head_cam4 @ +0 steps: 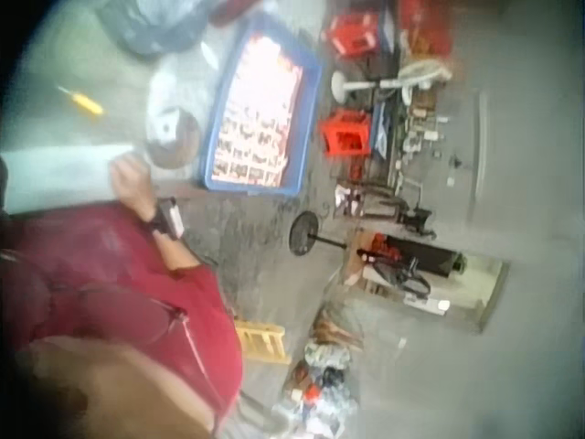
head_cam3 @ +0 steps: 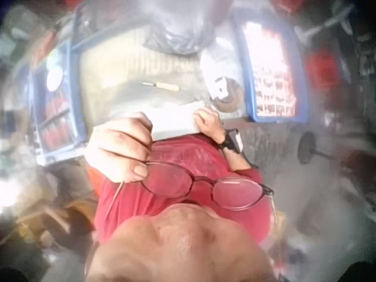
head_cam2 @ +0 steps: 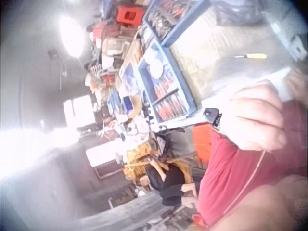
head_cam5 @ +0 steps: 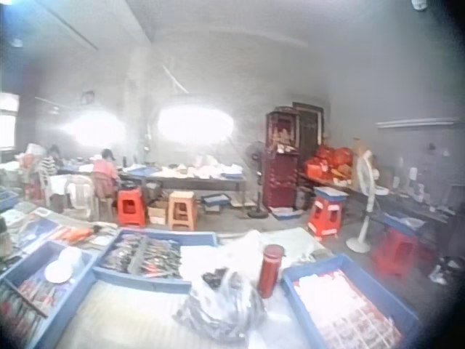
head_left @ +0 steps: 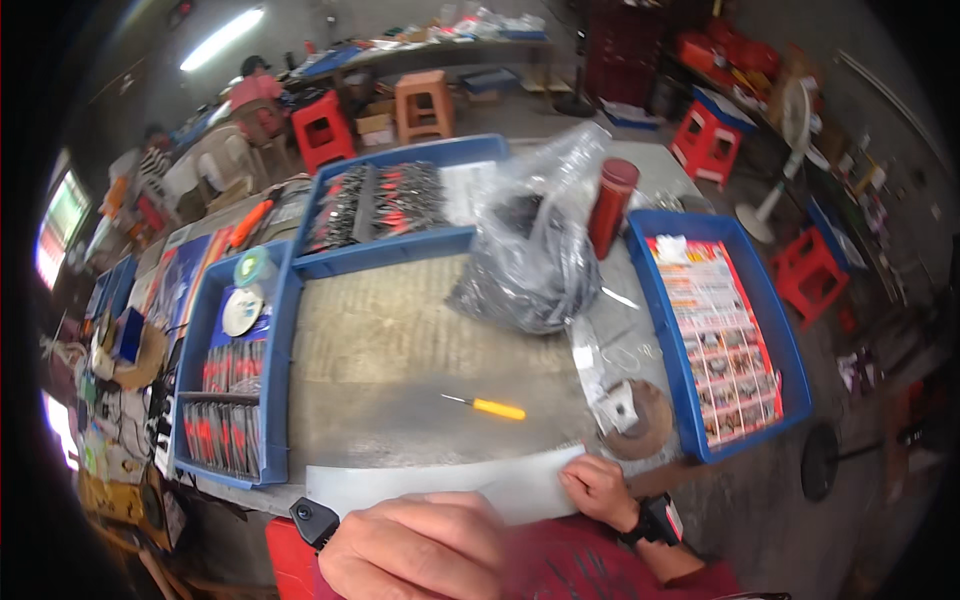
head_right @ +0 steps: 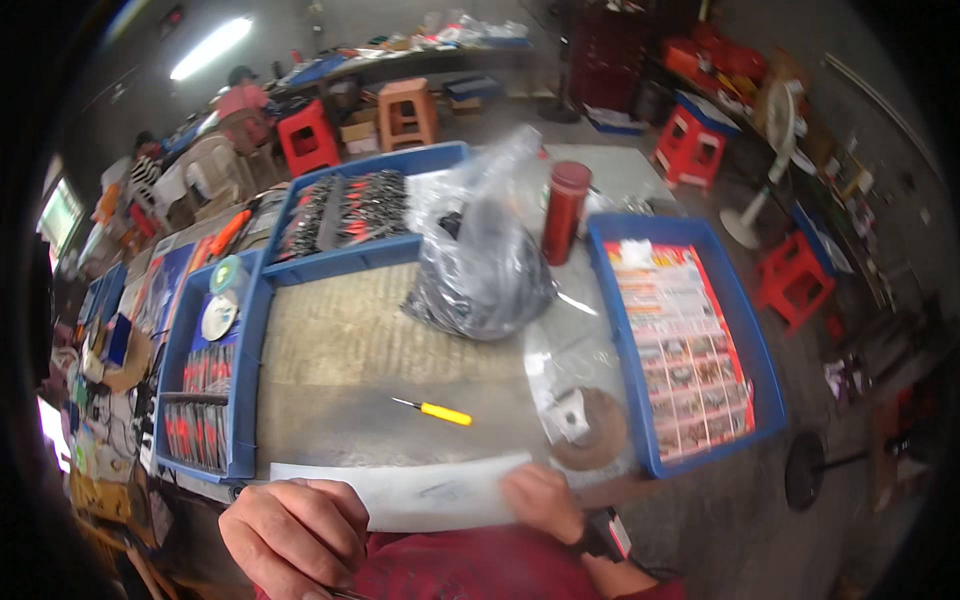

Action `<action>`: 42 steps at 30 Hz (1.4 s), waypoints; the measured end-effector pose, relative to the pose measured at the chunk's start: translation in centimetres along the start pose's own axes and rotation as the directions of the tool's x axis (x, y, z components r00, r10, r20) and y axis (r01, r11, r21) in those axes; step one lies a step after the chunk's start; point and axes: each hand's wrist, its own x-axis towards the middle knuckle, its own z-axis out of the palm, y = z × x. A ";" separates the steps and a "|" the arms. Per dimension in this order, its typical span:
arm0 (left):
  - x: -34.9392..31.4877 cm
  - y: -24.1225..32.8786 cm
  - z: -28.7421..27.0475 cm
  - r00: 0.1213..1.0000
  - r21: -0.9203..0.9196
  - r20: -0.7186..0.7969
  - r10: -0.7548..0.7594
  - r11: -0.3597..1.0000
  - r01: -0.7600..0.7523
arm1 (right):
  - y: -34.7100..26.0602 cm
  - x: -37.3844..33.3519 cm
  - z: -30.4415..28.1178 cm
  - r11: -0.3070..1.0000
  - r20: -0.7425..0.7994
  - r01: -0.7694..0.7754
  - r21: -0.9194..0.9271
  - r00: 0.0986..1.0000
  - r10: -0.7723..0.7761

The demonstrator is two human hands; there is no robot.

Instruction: The person packs small black padlocks from a blue bin into a clear plastic bag. They repeatedly scoop the locks with both hands and place them into the bag, then set the filled bag on the table.

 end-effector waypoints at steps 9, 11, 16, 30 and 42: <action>-0.6 2.9 -1.1 0.993 0.215 -0.061 0.099 0.973 -0.084 | -0.6 0.2 -0.2 0.997 0.048 -0.070 0.023 0.996 0.069; -0.8 3.3 -1.1 0.991 0.238 -0.067 0.113 0.967 -0.094 | -0.6 0.3 -0.2 0.998 0.037 -0.056 0.023 0.998 0.055; -0.9 4.4 -1.4 0.994 0.257 -0.053 0.097 0.963 -0.081 | -0.6 0.2 0.0 0.999 0.014 -0.047 0.021 0.999 0.046; -1.0 8.1 -1.1 0.989 0.371 -0.136 0.064 0.929 -0.009 | -0.5 0.1 0.0 0.998 0.026 -0.066 -0.003 0.998 0.066; -0.5 10.3 -1.0 0.997 0.467 -0.076 -0.021 0.883 0.054 | -0.3 0.1 0.0 0.999 0.025 -0.016 0.033 1.000 0.015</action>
